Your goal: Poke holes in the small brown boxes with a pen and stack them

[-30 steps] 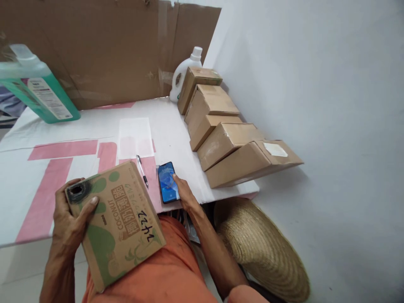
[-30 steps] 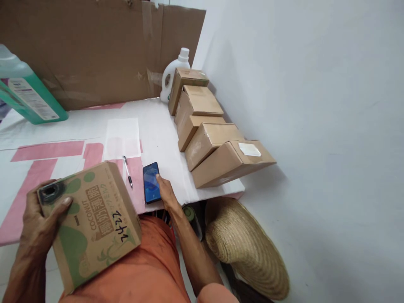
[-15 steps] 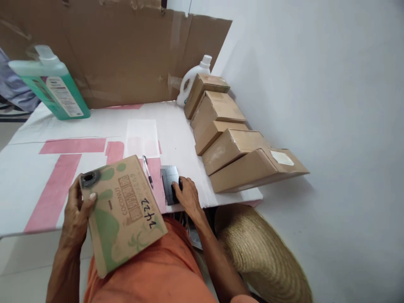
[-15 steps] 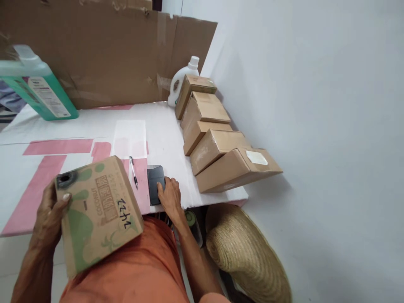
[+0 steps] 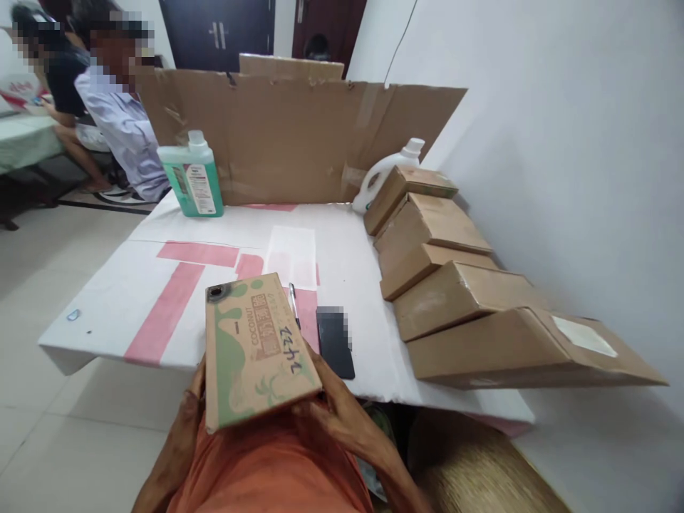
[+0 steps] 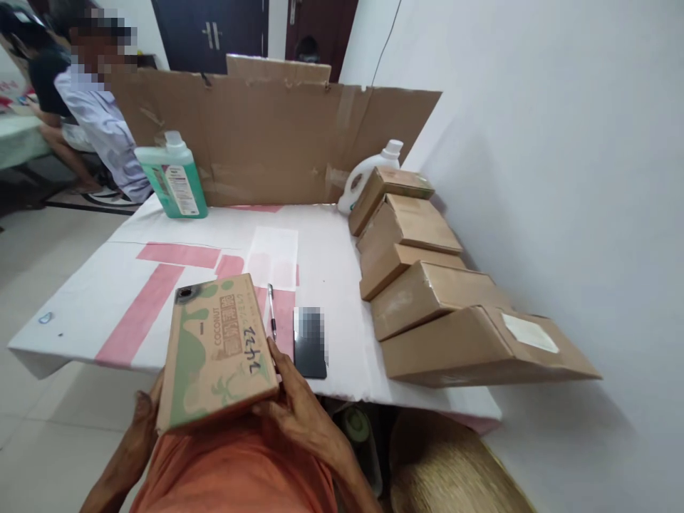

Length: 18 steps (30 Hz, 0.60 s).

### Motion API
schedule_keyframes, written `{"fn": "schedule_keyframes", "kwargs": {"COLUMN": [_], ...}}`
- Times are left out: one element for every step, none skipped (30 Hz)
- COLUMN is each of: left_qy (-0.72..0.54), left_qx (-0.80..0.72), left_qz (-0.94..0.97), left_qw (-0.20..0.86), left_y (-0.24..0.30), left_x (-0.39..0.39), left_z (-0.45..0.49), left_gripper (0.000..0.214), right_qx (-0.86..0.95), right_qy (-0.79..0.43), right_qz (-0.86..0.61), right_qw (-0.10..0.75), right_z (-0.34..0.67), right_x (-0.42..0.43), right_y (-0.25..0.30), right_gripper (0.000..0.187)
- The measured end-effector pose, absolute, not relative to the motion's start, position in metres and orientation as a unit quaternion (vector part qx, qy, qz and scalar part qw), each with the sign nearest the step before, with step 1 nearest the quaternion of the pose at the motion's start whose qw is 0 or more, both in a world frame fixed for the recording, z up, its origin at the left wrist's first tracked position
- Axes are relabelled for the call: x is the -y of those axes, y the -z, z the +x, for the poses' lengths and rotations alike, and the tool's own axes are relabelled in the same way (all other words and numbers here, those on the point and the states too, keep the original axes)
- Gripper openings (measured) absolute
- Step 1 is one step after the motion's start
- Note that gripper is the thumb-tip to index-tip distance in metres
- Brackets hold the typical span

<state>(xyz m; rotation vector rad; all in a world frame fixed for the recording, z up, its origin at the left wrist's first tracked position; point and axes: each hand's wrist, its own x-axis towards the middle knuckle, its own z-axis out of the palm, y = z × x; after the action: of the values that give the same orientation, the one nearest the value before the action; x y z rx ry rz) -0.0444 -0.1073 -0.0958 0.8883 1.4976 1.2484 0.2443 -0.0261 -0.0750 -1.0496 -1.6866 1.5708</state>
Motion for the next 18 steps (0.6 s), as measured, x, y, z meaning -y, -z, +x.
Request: {"fn": "schedule_keyframes", "kwargs": {"left_qy": [-0.52,-0.529,-0.539,-0.55,-0.56,-0.569,-0.575,-0.577,-0.576,-0.571,-0.567,-0.565,-0.566,-0.571,-0.58,-0.592,-0.604,-0.616], "left_qx": [-0.615,-0.616,-0.616,-0.615,-0.614,-0.615,-0.619,-0.624,-0.631,-0.637,-0.638,-0.635,-0.629,-0.622,-0.617,-0.615,-0.616,-0.618], "left_qz": [0.36,0.359,0.36,0.366,0.375,0.385,0.397,0.405,0.409,0.406,0.4,0.394,0.39,0.387,0.386,0.382,0.376,0.368], "left_qw": [0.471,0.461,0.447,0.431,0.412,0.387,0.36,0.335,0.32,0.321,0.334,0.351,0.365,0.37,0.366,0.354,0.338,0.321], "left_y": [0.092,0.087,0.082,0.075,0.068,0.062,0.056,0.05,0.046,0.044,0.044,0.045,0.047,0.051,0.054,0.058,0.061,0.063], "left_x": [0.112,0.113,0.112,0.107,0.1,0.089,0.076,0.062,0.048,0.034,0.021,0.009,0.0,-0.008,-0.015,-0.022,-0.03,-0.038], "left_z": [-0.05,-0.057,-0.064,-0.072,-0.079,-0.085,-0.089,-0.091,-0.092,-0.09,-0.087,-0.083,-0.079,-0.076,-0.074,-0.075,-0.078,-0.085], "left_gripper": [0.09,0.092,0.093,0.094,0.092,0.089,0.086,0.085,0.085,0.088,0.091,0.094,0.095,0.093,0.089,0.085,0.081,0.078], "right_qx": [0.634,0.639,0.648,0.659,0.671,0.679,0.681,0.678,0.671,0.661,0.648,0.635,0.623,0.615,0.61,0.61,0.613,0.618], "right_qy": [-0.581,-0.568,-0.554,-0.54,-0.53,-0.524,-0.522,-0.521,-0.526,-0.537,-0.553,-0.571,-0.588,-0.602,-0.61,-0.613,-0.614,-0.614], "right_qz": [-0.406,-0.409,-0.403,-0.386,-0.363,-0.341,-0.326,-0.321,-0.322,-0.327,-0.333,-0.336,-0.337,-0.337,-0.336,-0.333,-0.326,-0.317], "right_qw": [0.308,0.318,0.334,0.352,0.37,0.385,0.397,0.406,0.41,0.41,0.406,0.398,0.389,0.382,0.378,0.376,0.376,0.376], "right_z": [0.24,0.235,0.228,0.221,0.211,0.201,0.191,0.18,0.171,0.162,0.156,0.15,0.147,0.144,0.141,0.138,0.133,0.125], "right_x": [0.022,0.015,0.005,-0.006,-0.018,-0.031,-0.045,-0.058,-0.071,-0.082,-0.092,-0.099,-0.105,-0.109,-0.112,-0.115,-0.119,-0.125], "right_y": [0.066,0.056,0.046,0.035,0.025,0.017,0.012,0.009,0.009,0.011,0.015,0.019,0.023,0.026,0.028,0.029,0.028,0.027], "right_gripper": [0.075,0.068,0.061,0.056,0.054,0.053,0.053,0.054,0.056,0.06,0.066,0.072,0.077,0.081,0.084,0.086,0.088,0.089]}}
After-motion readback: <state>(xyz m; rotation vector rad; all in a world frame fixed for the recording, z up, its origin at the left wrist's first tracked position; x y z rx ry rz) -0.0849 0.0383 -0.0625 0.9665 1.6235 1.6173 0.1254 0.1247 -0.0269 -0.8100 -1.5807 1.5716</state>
